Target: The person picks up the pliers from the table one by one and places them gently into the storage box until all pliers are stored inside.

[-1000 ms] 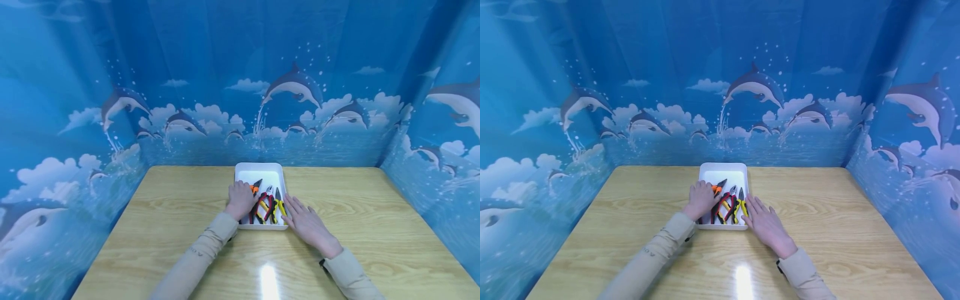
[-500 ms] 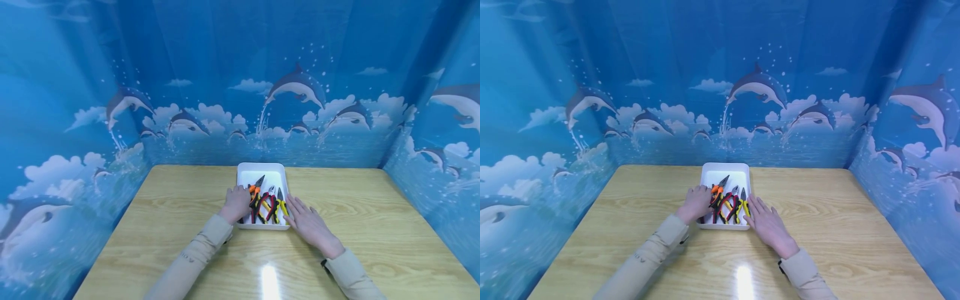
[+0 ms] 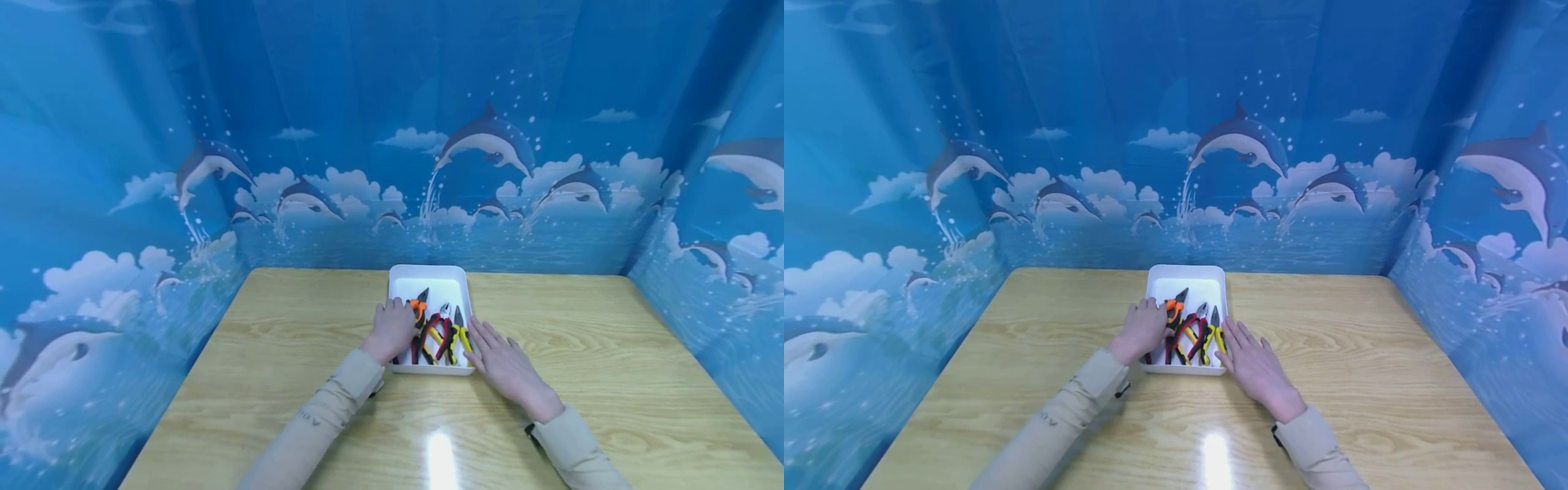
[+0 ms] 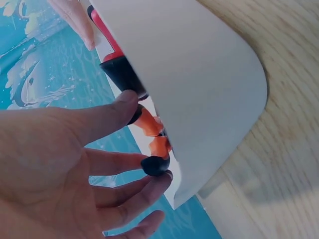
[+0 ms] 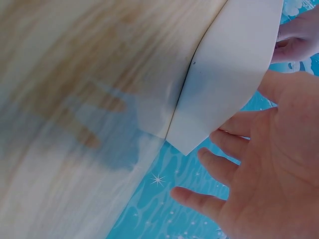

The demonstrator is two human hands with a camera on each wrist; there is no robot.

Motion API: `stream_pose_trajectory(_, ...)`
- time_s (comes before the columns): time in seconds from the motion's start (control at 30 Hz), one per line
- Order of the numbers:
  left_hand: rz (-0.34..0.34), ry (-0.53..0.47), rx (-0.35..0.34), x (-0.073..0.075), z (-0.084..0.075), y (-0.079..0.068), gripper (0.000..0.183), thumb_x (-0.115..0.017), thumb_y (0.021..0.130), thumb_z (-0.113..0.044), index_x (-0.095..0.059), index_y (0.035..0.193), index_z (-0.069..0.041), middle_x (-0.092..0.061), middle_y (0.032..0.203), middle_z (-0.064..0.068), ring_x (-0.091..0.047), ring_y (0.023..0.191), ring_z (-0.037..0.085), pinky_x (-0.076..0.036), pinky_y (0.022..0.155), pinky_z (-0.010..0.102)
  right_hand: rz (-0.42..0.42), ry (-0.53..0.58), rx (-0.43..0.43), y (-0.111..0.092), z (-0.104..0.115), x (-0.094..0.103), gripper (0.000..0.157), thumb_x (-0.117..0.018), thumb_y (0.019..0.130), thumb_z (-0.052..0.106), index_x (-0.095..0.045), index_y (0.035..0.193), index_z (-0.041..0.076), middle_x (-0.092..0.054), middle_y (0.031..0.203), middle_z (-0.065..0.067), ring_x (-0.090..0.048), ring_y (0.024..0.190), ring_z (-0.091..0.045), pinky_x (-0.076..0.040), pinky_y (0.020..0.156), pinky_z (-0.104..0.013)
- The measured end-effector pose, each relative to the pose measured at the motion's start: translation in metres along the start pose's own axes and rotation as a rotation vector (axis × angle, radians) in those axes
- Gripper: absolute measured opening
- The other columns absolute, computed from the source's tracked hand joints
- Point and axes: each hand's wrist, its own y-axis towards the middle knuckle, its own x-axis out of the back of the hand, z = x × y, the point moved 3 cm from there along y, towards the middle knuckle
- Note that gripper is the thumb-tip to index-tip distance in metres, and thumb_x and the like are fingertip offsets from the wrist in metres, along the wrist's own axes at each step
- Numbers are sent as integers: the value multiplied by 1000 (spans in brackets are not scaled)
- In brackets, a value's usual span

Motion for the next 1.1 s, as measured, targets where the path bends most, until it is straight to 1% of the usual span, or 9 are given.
stream_pose_trajectory(0.27, -39, 33, -7, -5, -3, 2, 52, -66, 98, -44, -67, 124, 1, -64, 111, 17, -60, 107, 32, -53, 93, 48, -1, 14, 3, 0, 0, 0, 63, -46, 108, 38, -30, 158, 1, -26, 165, -16, -28, 149, -42, -26, 114, -70)
stream_pose_trajectory(0.4, -48, 36, 3, -9, -4, 4, 51, -67, 97, -42, -67, 124, 1, -64, 112, 17, -60, 107, 31, -53, 94, 48, 0, 22, 5, 0, 0, -1, 64, -46, 108, 37, -30, 157, 1, -26, 165, -16, -28, 149, -42, -26, 114, -70)
stream_pose_trajectory(0.53, -58, 33, 12, -9, -4, 6, 51, -69, 94, -45, -70, 119, 0, -64, 109, 16, -61, 104, 31, -55, 90, 47, 0, 21, 9, 0, -1, -2, 64, -45, 108, 39, -30, 157, 1, -26, 165, -17, -28, 149, -42, -26, 114, -70)
stream_pose_trajectory(0.63, -48, 6, 26, -8, -2, 8, 51, -70, 93, -45, -70, 119, -2, -64, 109, 16, -62, 104, 30, -55, 89, 46, 2, 12, 15, 1, -3, -4, 65, -42, 109, 42, -30, 158, 2, -26, 165, -17, -28, 149, -43, -26, 113, -71)
stream_pose_trajectory(0.73, -41, -54, 42, -8, 1, 9, 46, -73, 91, -42, -72, 115, -3, -64, 106, 15, -63, 100, 29, -56, 86, 45, 6, 1, 18, 2, -5, -6, 66, -39, 109, 45, -30, 158, 2, -26, 165, -17, -28, 149, -43, -26, 113, -71)
stream_pose_trajectory(0.87, -57, -88, 32, -10, 2, 11, 36, -73, 92, -38, -76, 106, -5, -65, 100, 13, -64, 93, 27, -56, 81, 44, 3, 13, 6, 2, -3, -4, 64, -44, 108, 40, -30, 158, 1, -26, 165, -17, -28, 149, -42, -26, 114, -71)
stream_pose_trajectory(0.93, -75, -61, 15, -10, 1, 12, 33, -72, 94, -37, -77, 103, -6, -66, 99, 13, -64, 91, 27, -57, 80, 43, 5, 12, -1, 1, -2, -2, 63, -44, 108, 39, -29, 158, 2, -25, 165, -15, -27, 150, -41, -26, 114, -70)
stream_pose_trajectory(1.0, -76, -33, 14, -11, -2, 13, 32, -71, 95, -36, -77, 105, -6, -66, 101, 13, -63, 93, 27, -57, 81, 42, 9, 10, -5, 2, -3, -3, 63, -45, 109, 39, -28, 158, 3, -24, 166, -14, -26, 150, -40, -26, 115, -69)
stream_pose_trajectory(1.1, -75, 13, 12, -13, -6, 15, 29, -68, 99, -30, -75, 109, -4, -66, 103, 14, -62, 96, 27, -57, 83, 41, 8, -2, 3, 3, -6, -7, 64, -42, 109, 41, -28, 159, 4, -24, 166, -13, -26, 151, -39, -26, 115, -69)
